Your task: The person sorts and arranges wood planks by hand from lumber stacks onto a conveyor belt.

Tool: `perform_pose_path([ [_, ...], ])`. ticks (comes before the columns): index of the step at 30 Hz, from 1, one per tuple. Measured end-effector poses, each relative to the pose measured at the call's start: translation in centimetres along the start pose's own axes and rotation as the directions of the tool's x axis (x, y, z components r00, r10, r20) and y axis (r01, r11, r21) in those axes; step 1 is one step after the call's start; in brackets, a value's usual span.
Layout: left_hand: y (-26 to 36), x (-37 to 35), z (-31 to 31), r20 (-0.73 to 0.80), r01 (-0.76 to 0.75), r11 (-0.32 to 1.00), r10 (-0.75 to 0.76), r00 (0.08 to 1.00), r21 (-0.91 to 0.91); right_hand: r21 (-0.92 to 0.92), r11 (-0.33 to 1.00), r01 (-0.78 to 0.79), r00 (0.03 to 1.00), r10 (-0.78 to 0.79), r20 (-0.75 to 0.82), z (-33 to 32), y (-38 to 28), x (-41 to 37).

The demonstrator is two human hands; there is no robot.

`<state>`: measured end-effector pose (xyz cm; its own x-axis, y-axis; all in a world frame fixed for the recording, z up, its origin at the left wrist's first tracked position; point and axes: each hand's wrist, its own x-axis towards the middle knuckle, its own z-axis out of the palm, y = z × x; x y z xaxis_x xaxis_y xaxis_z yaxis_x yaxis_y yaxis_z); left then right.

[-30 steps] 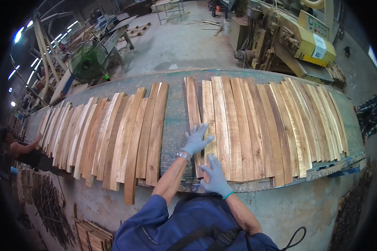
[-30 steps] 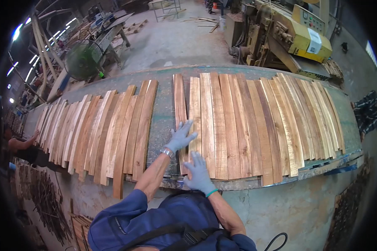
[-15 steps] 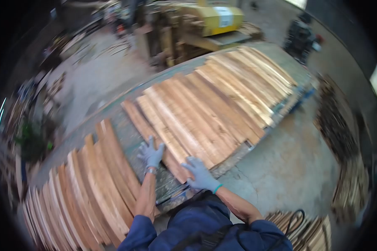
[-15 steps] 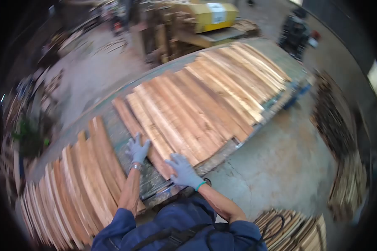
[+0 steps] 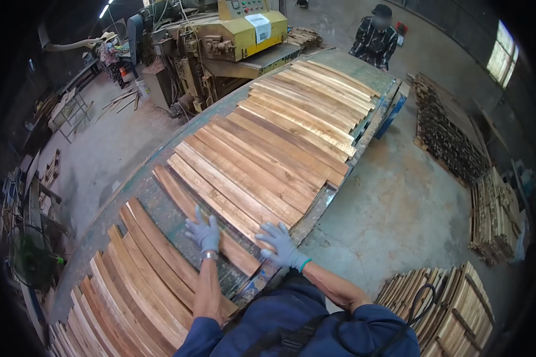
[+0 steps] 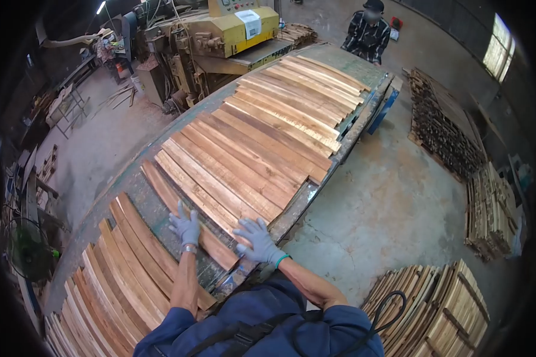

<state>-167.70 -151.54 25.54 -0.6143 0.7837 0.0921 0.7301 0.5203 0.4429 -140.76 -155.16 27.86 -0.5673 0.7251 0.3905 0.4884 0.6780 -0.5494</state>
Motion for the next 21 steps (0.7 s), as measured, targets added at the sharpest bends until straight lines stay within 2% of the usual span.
perform_pose_path([
  [2, 1.1, -0.6, 1.5, 0.004, -0.010, 0.999, 0.010, 1.000, 0.041, 0.097, 0.994, -0.047, 0.998, 0.049, -0.026, 0.2, -0.7, -0.7],
  [3, 3.3, -1.3, 0.6, 0.059, 0.007, 0.999, -0.010, 0.998, 0.051, 0.120, 0.991, -0.062, 0.996, 0.069, -0.051, -0.1, -0.9, -0.5],
  [5, 3.1, -1.0, 1.7, 0.032, 0.034, 0.998, -0.035, 0.999, 0.047, 0.148, 0.985, -0.091, 0.983, 0.113, -0.146, -1.0, -0.7, -0.8],
  [8, 3.2, -0.8, 1.7, 0.043, 0.008, 0.999, -0.010, 0.999, 0.050, 0.112, 0.975, -0.194, 0.953, 0.214, -0.214, -3.5, -1.4, -3.8],
  [9, 3.4, -0.8, 1.5, 0.052, 0.004, 0.999, -0.006, 0.999, 0.049, 0.037, 0.983, -0.181, 0.959, 0.185, -0.216, -3.9, -0.8, -5.5],
  [12, 3.2, -0.6, 1.4, 0.089, 0.009, 0.999, -0.014, 0.996, 0.051, -0.003, 0.976, -0.218, 0.973, 0.217, -0.077, -7.1, -1.9, -10.0],
  [13, 3.3, -0.6, 0.9, 0.105, 0.021, 0.998, -0.026, 0.994, 0.051, -0.093, 0.974, -0.205, 0.979, 0.201, -0.042, -7.9, -2.2, -11.6],
  [15, 4.3, -1.2, -0.4, 0.125, 0.062, 0.997, -0.067, 0.990, 0.045, -0.157, 0.958, -0.240, 0.956, 0.262, 0.134, -8.7, -2.3, -14.7],
  [16, 4.8, -2.0, -0.8, 0.069, -0.006, 1.000, 0.005, 0.998, 0.010, -0.188, 0.949, -0.255, 0.932, 0.293, 0.216, -9.1, -2.6, -15.6],
  [18, 6.0, -4.1, -1.4, -0.045, -0.138, 0.989, 0.136, 0.990, -0.052, -0.208, 0.939, -0.273, 0.930, 0.313, 0.191, -9.4, -3.4, -17.6],
  [21, 9.5, -9.8, -3.5, -0.090, -0.373, 0.914, 0.363, 0.927, -0.159, -0.175, 0.928, -0.328, 0.902, 0.363, 0.232, -9.1, -4.0, -20.1],
])
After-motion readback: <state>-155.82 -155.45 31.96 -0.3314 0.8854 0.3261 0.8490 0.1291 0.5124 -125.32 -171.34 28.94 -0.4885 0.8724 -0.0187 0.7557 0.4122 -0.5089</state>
